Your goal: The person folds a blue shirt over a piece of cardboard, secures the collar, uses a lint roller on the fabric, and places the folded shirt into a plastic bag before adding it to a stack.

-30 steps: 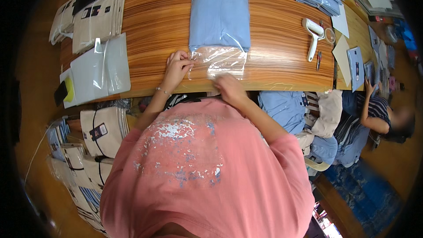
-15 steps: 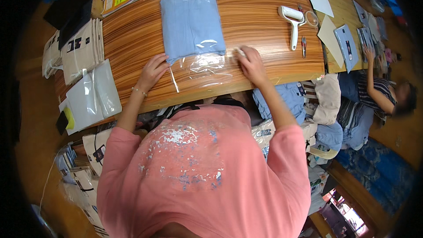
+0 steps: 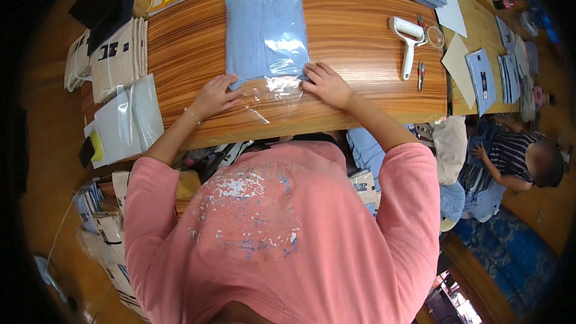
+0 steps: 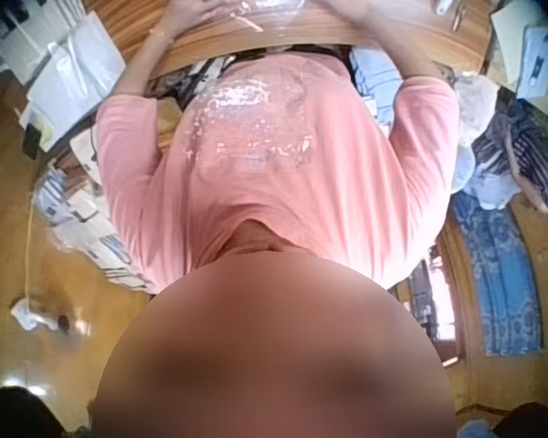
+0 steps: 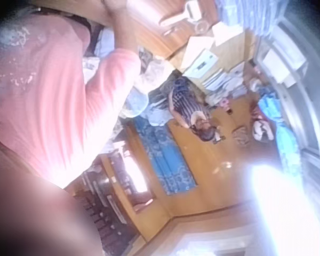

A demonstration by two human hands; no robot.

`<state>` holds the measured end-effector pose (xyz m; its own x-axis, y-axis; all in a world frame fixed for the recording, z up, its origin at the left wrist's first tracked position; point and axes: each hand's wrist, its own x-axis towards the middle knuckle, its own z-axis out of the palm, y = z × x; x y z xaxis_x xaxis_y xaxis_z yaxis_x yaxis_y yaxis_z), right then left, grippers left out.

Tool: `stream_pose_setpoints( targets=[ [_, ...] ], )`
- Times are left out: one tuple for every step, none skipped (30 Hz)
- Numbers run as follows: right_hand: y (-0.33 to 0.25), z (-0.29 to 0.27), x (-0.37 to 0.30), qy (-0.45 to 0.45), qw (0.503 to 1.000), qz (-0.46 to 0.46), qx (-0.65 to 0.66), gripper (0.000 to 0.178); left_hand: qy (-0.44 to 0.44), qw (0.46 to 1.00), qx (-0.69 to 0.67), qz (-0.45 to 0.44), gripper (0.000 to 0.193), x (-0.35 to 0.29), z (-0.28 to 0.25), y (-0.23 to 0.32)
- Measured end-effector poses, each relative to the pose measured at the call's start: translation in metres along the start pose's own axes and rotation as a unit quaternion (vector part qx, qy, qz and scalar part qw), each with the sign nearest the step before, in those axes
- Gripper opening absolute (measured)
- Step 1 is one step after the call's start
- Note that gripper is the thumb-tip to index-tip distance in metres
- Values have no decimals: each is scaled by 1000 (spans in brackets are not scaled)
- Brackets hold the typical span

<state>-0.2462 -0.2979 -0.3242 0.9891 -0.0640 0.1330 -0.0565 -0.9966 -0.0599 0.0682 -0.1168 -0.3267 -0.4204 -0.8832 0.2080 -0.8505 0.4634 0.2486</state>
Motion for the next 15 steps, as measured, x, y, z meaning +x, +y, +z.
stream_pose_setpoints(
  targets=[
    [-2, 1, 1, 0, 1000, 5, -8, 16, -2, 1000, 15, 6, 17, 1, -2, 1],
    [-2, 0, 1, 9, 1000, 4, -2, 14, 0, 1000, 20, 5, 16, -1, 1, 0],
    [-2, 0, 2, 19, 1000, 4, 4, 13, 2, 1000, 25, 4, 16, -7, 6, -2],
    [-1, 0, 2, 28, 1000, 6, 9, 13, 4, 1000, 29, 6, 16, -6, 6, -2],
    [-2, 1, 3, 53, 997, 27, 49, 12, 3, 1000, 7, -16, 16, -5, 5, -2],
    [-2, 3, 4, 78, 992, 49, 89, 14, 1, 999, -14, -38, 16, -6, 4, -1],
    [-3, 2, 7, 103, 984, 70, 129, 16, 0, 998, -35, -59, 16, -4, 2, 1],
    [-4, 1, 9, 106, 964, 143, 197, 19, 46, 989, -88, -110, 17, -3, 4, 4],
    [-6, 0, 12, 108, 934, 214, 263, 23, 92, 973, -141, -159, 19, -2, 8, 6],
    [-6, -2, 17, 108, 895, 283, 326, 26, 139, 949, -193, -206, 22, 2, 9, 9],
    [-5, -5, 22, 109, 873, 331, 340, 27, 149, 926, -220, -268, 25, 7, 10, 10],
    [-3, -7, 28, 110, 849, 379, 352, 29, 158, 898, -247, -328, 27, 13, 10, 11],
    [-1, -7, 35, 111, 821, 424, 364, 30, 166, 866, -271, -387, 30, 19, 10, 13],
    [-1, -5, 41, 131, 818, 440, 348, 32, 209, 843, -284, -407, 31, 26, 13, 14],
    [0, -2, 47, 150, 813, 454, 332, 34, 252, 817, -296, -426, 32, 34, 19, 14]
  ],
)
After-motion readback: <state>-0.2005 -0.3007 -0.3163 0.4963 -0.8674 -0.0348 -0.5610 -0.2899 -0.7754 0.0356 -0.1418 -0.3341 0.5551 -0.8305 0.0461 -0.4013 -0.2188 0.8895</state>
